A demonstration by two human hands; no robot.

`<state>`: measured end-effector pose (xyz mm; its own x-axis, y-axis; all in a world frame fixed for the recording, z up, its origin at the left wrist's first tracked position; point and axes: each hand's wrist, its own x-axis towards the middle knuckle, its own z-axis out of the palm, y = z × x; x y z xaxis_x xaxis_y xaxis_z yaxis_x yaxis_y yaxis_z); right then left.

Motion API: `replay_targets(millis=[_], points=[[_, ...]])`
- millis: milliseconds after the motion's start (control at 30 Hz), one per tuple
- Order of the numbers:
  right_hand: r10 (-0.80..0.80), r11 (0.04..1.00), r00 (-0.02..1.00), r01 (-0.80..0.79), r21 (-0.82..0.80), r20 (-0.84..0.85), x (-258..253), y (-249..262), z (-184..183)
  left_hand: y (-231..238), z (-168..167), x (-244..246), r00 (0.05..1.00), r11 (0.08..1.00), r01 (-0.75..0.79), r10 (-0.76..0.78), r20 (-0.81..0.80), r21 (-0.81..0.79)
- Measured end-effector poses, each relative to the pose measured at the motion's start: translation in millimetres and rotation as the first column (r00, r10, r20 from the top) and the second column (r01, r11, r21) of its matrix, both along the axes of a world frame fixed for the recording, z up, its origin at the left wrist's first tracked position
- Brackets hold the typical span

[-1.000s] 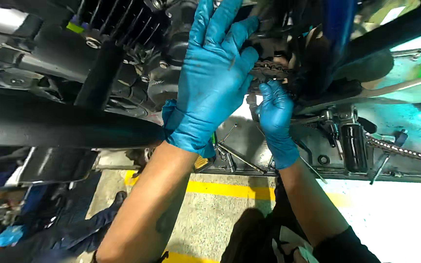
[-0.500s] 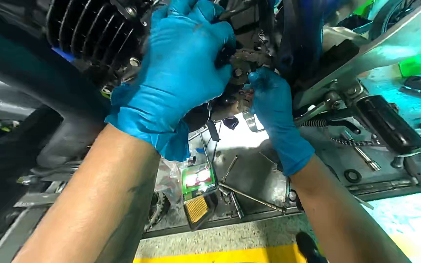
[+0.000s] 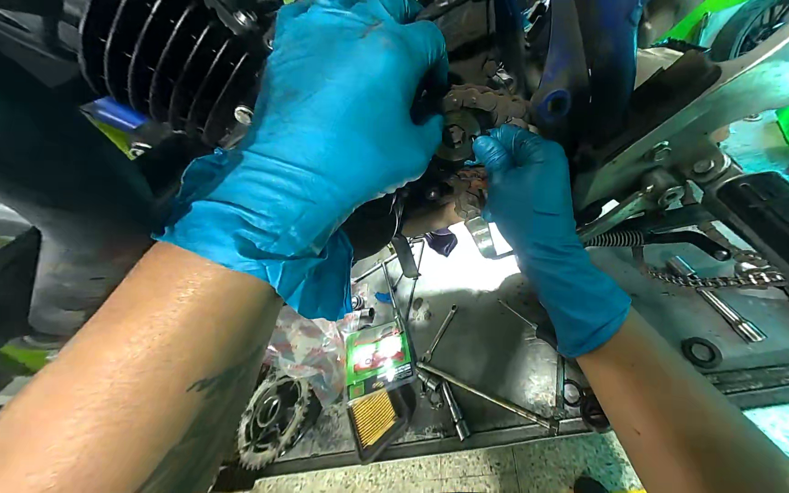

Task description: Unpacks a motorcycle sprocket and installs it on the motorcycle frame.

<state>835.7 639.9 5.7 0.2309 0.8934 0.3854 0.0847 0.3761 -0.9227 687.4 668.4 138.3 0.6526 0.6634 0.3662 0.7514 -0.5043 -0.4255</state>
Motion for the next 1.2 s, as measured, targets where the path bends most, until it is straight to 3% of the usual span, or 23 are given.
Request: replay_targets(millis=[67,167,200,233,267,300,333,367,400,433,500,567,667,767,800,833,867,900,967,1033,1067,1133,1200], points=[[-0.023,1.000,0.999,0.024,-0.012,0.025,-0.2,-0.7,0.7,32.7,-13.5,-0.6,0.998,0.992,0.023,-0.030,0.057,0.122],[0.003,0.994,0.995,0.008,-0.107,0.099,4.2,-1.8,6.2,42.3,-8.1,-1.1,0.999,0.998,-0.011,0.009,0.041,0.059],[0.021,0.999,0.994,-0.016,-0.049,0.108,7.3,4.1,-2.6,46.5,-6.9,-6.4,0.999,1.000,0.014,-0.015,0.039,0.027],[0.004,0.988,0.996,-0.018,0.156,0.091,8.5,20.5,-25.6,55.4,-6.6,-15.3,0.997,0.998,0.058,-0.058,0.041,0.016],[-0.058,0.848,0.998,0.047,0.527,0.004,3.4,55.3,-60.6,66.0,-8.5,-27.0,0.996,0.996,0.087,-0.088,0.032,0.024],[-0.048,0.739,0.998,0.068,0.670,-0.049,0.6,71.3,-72.8,71.1,-11.7,-32.7,0.993,0.994,0.108,-0.109,0.043,0.035],[-0.045,0.821,0.999,0.048,0.569,-0.019,2.7,54.2,-62.0,68.2,-12.6,-29.5,0.994,0.995,0.093,-0.094,0.055,0.033],[0.000,0.967,0.999,-0.010,0.253,0.039,6.3,19.0,-29.9,60.5,-12.3,-21.0,0.995,0.997,0.068,-0.070,0.075,0.029],[0.019,0.998,0.998,-0.022,0.051,0.065,6.4,2.8,-8.3,55.6,-11.9,-16.2,0.996,0.999,0.039,-0.041,0.079,0.024],[0.011,1.000,0.997,-0.012,0.012,0.078,5.2,3.5,-7.1,56.2,-11.9,-17.4,0.997,1.000,0.023,-0.025,0.073,0.019],[-0.078,0.945,0.995,0.057,0.321,0.054,1.2,54.9,-62.7,73.0,-14.9,-35.1,0.996,0.997,0.064,-0.066,0.057,0.046],[0.022,0.955,0.998,-0.036,0.295,0.052,6.1,88.6,-92.8,86.8,-15.4,-49.8,0.992,0.993,0.113,-0.115,0.057,0.030],[0.129,0.970,0.992,-0.130,0.204,0.018,8.7,91.9,-96.3,91.7,-14.5,-54.9,0.992,0.993,0.118,-0.119,0.052,0.009],[0.115,0.961,0.993,-0.121,0.247,0.041,6.7,76.5,-86.5,76.8,-25.0,-46.3,0.989,0.981,0.129,-0.138,0.058,0.148],[0.104,0.991,0.990,-0.112,0.078,0.100,7.7,61.1,-64.4,55.0,-23.3,-33.6,0.994,0.983,0.086,-0.096,0.055,0.162],[0.226,0.932,0.965,-0.176,-0.318,0.129,14.8,46.3,-24.0,22.4,-16.0,-13.5,0.998,0.996,0.010,-0.016,0.068,0.093],[0.114,0.993,0.986,-0.112,-0.021,0.122,7.7,61.2,-55.6,-13.8,-2.9,10.1,0.990,0.992,-0.100,0.107,0.088,-0.080],[0.116,0.984,0.990,-0.125,0.125,0.078,6.3,77.6,-76.4,-25.8,3.4,18.7,0.984,0.977,-0.143,0.157,0.081,-0.158],[0.194,0.954,0.980,-0.201,0.221,0.054,9.1,94.6,-94.3,31.7,-12.9,-24.5,0.987,0.983,0.156,-0.159,0.025,0.099],[0.204,0.937,0.979,-0.194,0.291,-0.003,5.5,82.5,-84.5,74.9,-21.5,-48.2,0.952,0.935,0.299,-0.307,0.010,0.192],[0.197,0.949,0.980,-0.182,0.256,-0.035,3.5,59.6,-64.2,62.6,-19.3,-41.9,0.971,0.961,0.231,-0.236,0.019,0.150],[0.192,0.977,0.981,-0.194,-0.083,-0.039,4.7,4.8,-3.5,-9.5,-0.3,4.6,0.995,0.991,-0.047,0.058,0.080,-0.125],[0.172,0.976,0.982,-0.180,-0.122,-0.074,2.3,-9.2,9.7,-44.8,4.4,33.5,0.969,0.964,-0.202,0.222,0.105,-0.173]])
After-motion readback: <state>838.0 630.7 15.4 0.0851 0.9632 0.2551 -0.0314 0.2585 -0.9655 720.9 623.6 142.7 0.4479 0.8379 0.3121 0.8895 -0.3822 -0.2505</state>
